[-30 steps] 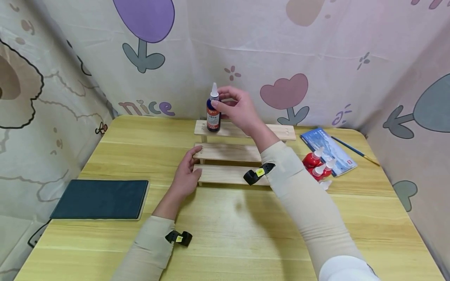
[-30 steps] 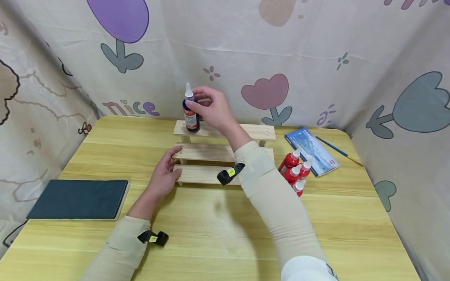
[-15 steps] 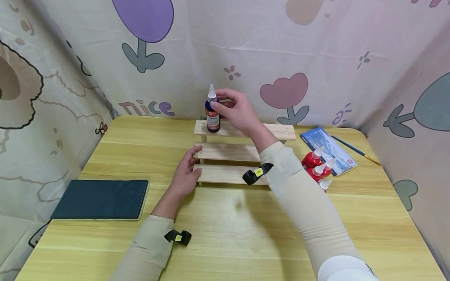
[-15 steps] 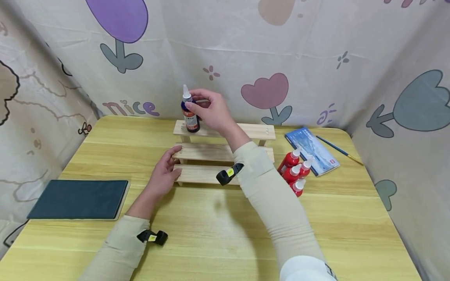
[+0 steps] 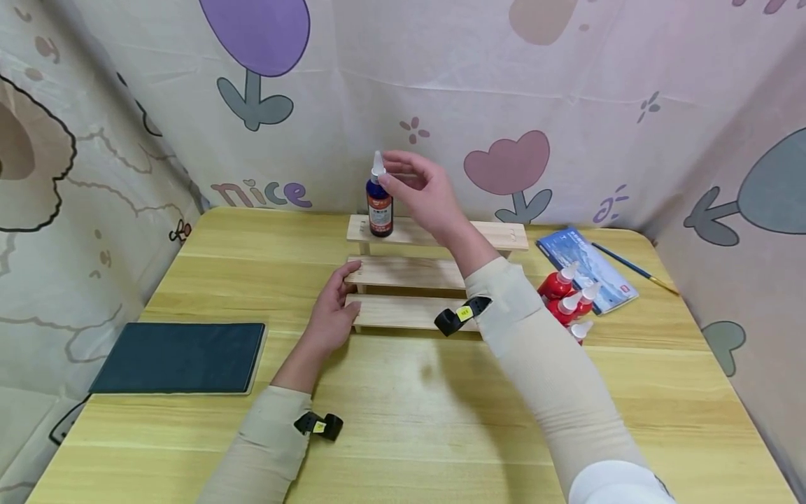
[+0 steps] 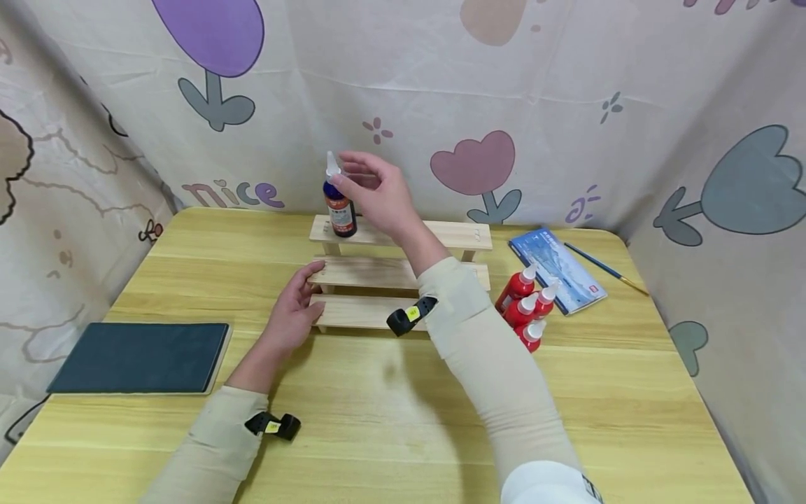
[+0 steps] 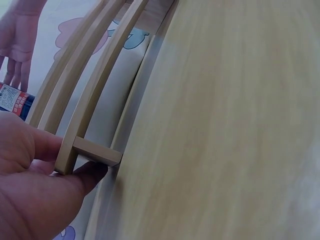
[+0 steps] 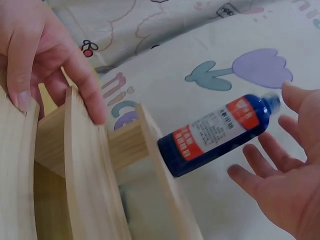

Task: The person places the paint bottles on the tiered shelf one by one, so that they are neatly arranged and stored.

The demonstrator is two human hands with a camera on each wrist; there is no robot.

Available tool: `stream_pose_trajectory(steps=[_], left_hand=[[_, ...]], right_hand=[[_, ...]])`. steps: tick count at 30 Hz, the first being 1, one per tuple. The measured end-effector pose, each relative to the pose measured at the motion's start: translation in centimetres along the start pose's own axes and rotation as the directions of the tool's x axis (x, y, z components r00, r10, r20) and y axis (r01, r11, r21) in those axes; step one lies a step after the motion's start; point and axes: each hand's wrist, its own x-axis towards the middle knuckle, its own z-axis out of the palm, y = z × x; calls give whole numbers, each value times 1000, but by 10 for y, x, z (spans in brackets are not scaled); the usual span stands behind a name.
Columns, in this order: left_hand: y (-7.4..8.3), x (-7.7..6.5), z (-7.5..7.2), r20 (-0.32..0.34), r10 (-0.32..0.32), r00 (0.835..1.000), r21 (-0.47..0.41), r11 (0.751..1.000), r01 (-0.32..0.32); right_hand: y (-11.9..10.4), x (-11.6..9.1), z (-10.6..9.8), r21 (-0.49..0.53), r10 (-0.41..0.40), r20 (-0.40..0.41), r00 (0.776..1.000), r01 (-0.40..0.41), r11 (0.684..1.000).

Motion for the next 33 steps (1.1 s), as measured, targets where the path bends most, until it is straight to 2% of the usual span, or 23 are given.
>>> stream_pose_trajectory(steps=[5,10,17,22,27,33], left_hand=[[-2,1,2,-1,-4,1000,13,1000,4],[-2,0,2,-7,-21,1000,34,999,21],[-1,0,0,-9,-42,999,31,999,42],[-2,1,1,-10,-43,999,25,999,43],[-3,2,1,-12,-25,1000,23,999,25],[-1,2,2,-13,-35,999,29,999,36]], right_hand=[[-10,-6,-2,11,-34,-94,995,35,999],[-29,-19,-2,-9,-96,-154,983,96,995],[-63,-43,-1,13,-133,-220,966,139,990],[-78,-64,-7,22,-142,-270,952,154,988],[-88,-82,-18,-8,-171,-291,941,176,984],[-94,-102,-34,-60,-278,-295,914,272,960]])
